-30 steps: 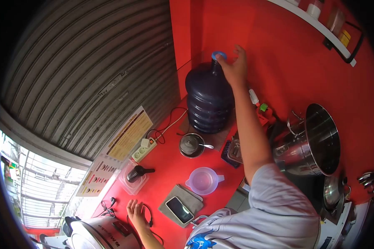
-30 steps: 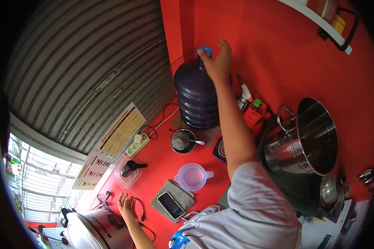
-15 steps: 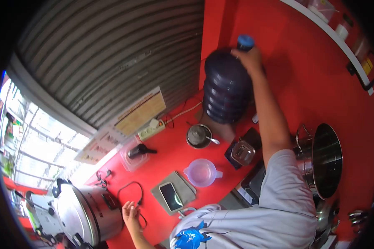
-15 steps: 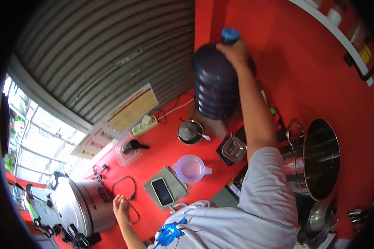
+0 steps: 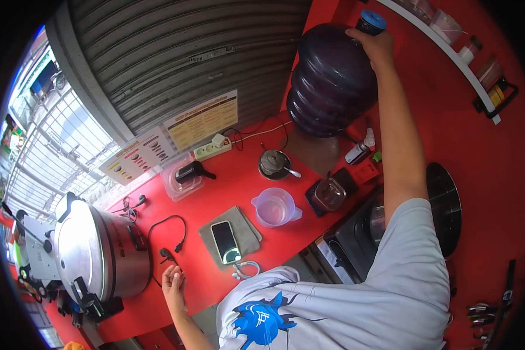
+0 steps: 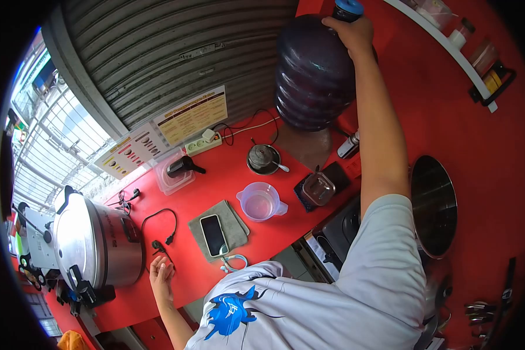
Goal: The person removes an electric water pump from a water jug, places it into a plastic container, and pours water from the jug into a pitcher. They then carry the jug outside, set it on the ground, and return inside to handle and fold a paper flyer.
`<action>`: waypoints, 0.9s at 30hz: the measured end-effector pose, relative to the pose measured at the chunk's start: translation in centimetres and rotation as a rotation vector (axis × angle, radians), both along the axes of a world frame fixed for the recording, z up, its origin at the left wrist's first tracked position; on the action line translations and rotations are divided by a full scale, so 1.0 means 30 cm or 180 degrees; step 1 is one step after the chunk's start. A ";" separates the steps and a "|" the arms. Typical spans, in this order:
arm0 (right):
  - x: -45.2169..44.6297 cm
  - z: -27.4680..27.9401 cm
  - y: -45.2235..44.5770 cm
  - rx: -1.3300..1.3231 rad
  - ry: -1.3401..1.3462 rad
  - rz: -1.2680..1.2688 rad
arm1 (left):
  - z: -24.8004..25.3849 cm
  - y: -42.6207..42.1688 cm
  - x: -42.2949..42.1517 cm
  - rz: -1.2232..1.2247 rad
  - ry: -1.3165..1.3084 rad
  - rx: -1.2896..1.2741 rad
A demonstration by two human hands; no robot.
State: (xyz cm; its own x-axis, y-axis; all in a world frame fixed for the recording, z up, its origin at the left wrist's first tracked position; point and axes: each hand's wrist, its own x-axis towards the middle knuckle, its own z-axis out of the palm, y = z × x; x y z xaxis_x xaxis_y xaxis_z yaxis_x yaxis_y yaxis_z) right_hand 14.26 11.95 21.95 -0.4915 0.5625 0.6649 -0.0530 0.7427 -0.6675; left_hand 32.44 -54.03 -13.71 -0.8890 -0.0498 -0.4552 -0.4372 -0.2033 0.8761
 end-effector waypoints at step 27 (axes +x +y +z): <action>1.331 -0.195 -1.646 -0.0412 -0.0940 0.0913 | 1.150 0.123 0.144 -0.3503 0.5330 0.0008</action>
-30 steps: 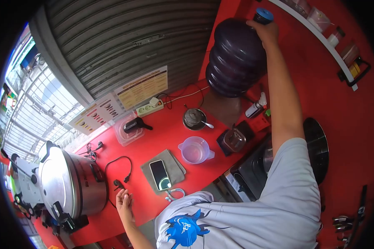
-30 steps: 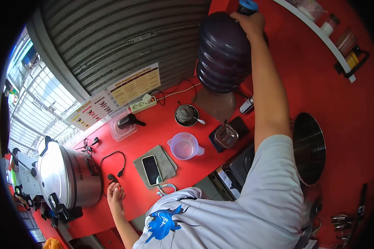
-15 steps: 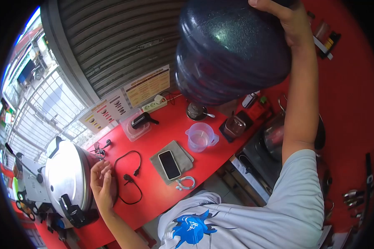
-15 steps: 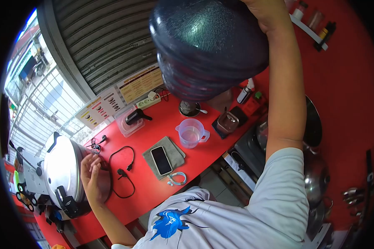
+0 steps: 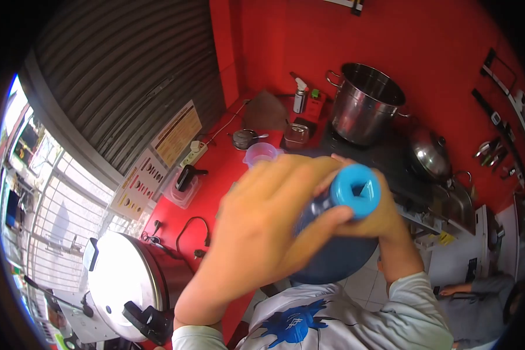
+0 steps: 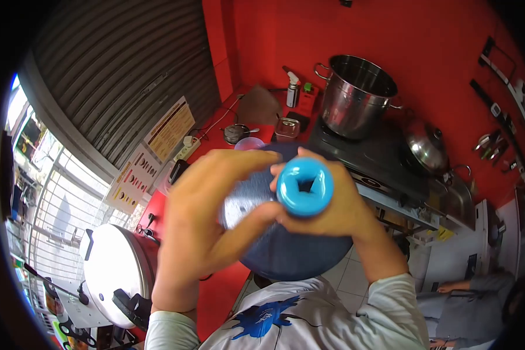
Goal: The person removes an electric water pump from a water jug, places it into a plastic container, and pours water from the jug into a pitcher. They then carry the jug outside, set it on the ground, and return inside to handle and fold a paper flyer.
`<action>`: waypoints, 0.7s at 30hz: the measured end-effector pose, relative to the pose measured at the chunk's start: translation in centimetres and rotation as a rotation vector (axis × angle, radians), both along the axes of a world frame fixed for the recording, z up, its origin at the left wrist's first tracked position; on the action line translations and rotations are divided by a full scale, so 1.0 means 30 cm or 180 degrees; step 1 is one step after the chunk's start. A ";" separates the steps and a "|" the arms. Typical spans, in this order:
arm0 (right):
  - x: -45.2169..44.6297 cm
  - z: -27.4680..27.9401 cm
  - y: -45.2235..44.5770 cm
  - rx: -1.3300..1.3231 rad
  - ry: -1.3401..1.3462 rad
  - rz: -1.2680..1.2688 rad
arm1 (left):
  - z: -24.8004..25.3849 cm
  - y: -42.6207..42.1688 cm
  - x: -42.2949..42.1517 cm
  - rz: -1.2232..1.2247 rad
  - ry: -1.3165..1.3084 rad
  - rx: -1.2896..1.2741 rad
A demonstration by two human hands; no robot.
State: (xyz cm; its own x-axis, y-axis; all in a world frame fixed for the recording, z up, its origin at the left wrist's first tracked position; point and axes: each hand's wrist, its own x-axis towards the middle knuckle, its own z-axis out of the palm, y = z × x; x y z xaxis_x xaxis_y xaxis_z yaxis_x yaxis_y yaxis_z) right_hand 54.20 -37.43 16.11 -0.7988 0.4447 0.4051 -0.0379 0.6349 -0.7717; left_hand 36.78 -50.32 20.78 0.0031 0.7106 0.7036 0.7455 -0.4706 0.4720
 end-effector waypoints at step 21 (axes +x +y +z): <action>0.455 -0.849 -0.132 0.0612 -0.1111 -0.2252 | -0.798 0.336 0.621 -0.0680 0.0122 -0.1782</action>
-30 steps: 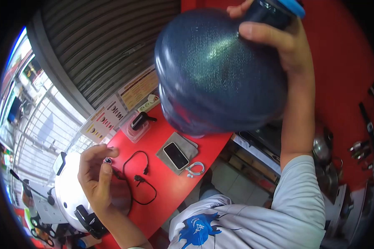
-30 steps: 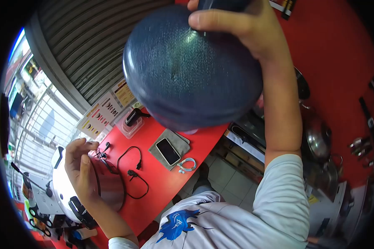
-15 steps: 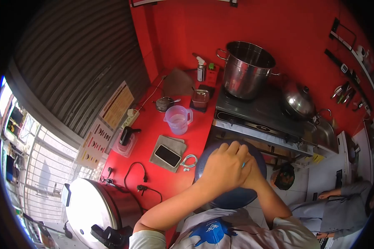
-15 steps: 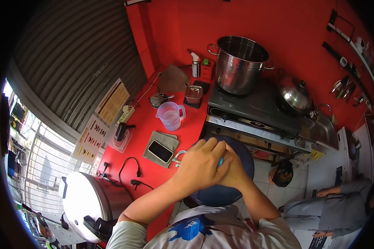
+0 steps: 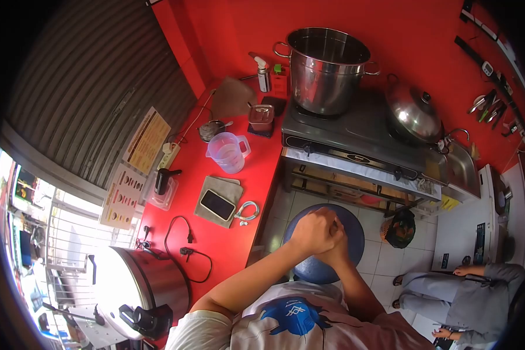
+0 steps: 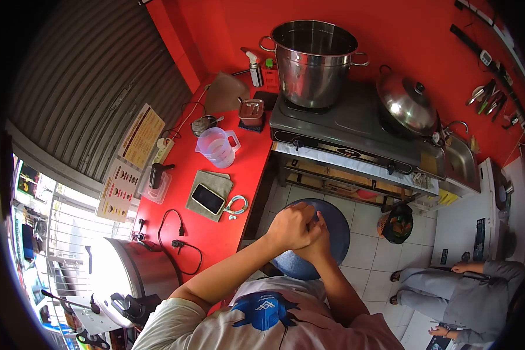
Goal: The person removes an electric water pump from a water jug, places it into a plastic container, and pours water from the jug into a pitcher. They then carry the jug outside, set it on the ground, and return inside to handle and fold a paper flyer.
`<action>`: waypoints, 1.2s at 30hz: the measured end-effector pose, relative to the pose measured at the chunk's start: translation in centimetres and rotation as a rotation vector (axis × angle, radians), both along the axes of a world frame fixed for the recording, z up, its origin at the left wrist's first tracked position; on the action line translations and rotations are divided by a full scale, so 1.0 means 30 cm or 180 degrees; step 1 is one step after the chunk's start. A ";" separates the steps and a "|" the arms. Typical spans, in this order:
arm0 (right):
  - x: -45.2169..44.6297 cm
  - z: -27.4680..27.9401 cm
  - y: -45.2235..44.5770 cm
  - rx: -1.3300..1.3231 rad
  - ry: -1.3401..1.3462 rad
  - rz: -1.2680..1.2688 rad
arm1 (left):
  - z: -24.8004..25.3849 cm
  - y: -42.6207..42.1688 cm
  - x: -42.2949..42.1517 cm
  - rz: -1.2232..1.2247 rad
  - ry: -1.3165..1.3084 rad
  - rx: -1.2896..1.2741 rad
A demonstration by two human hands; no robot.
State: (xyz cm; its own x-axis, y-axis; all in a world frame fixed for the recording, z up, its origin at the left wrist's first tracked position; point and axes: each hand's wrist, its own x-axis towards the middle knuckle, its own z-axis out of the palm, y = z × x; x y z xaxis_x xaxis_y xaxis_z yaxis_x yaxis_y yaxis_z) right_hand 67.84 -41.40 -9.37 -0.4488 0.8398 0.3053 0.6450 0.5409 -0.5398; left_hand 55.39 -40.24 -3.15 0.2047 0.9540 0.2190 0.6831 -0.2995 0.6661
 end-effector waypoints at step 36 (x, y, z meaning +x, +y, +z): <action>0.086 -0.120 -0.178 0.0025 0.0439 -0.1584 | -0.136 -0.063 0.173 0.0035 -0.0046 -0.0276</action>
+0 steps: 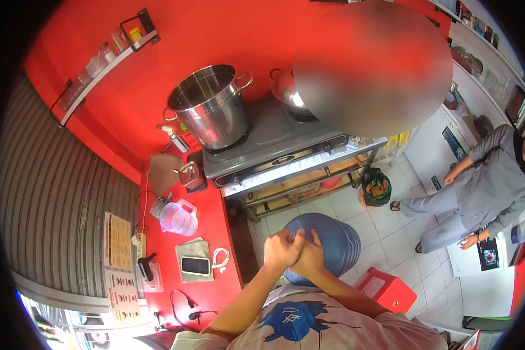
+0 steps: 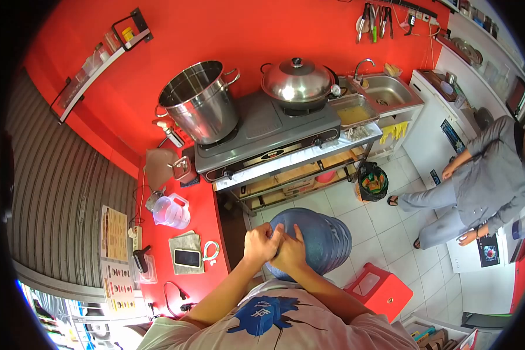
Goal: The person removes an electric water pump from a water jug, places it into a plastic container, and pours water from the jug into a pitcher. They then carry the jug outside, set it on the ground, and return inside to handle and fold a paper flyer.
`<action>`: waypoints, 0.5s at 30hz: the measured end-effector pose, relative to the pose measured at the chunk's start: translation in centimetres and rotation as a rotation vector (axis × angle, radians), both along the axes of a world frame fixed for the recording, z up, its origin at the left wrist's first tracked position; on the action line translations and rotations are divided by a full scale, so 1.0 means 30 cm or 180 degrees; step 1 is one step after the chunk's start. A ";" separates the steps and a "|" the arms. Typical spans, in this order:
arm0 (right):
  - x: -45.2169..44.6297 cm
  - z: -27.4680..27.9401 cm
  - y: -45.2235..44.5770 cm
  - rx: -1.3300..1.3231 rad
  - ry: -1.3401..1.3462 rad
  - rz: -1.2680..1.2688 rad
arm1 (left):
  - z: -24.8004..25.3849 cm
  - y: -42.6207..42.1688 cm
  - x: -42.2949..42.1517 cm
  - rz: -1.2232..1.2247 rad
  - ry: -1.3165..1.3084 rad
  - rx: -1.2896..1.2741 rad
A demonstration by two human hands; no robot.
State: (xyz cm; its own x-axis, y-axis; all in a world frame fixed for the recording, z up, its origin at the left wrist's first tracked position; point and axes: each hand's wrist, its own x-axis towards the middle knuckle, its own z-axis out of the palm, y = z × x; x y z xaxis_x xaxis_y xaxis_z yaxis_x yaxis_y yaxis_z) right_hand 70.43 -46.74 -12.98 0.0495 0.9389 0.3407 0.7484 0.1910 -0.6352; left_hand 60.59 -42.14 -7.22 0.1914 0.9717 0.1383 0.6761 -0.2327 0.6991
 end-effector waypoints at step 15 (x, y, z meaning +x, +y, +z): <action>-0.112 -0.122 0.070 -0.0176 -0.0154 0.0253 | -0.207 0.046 -0.113 0.0482 -0.0464 0.0173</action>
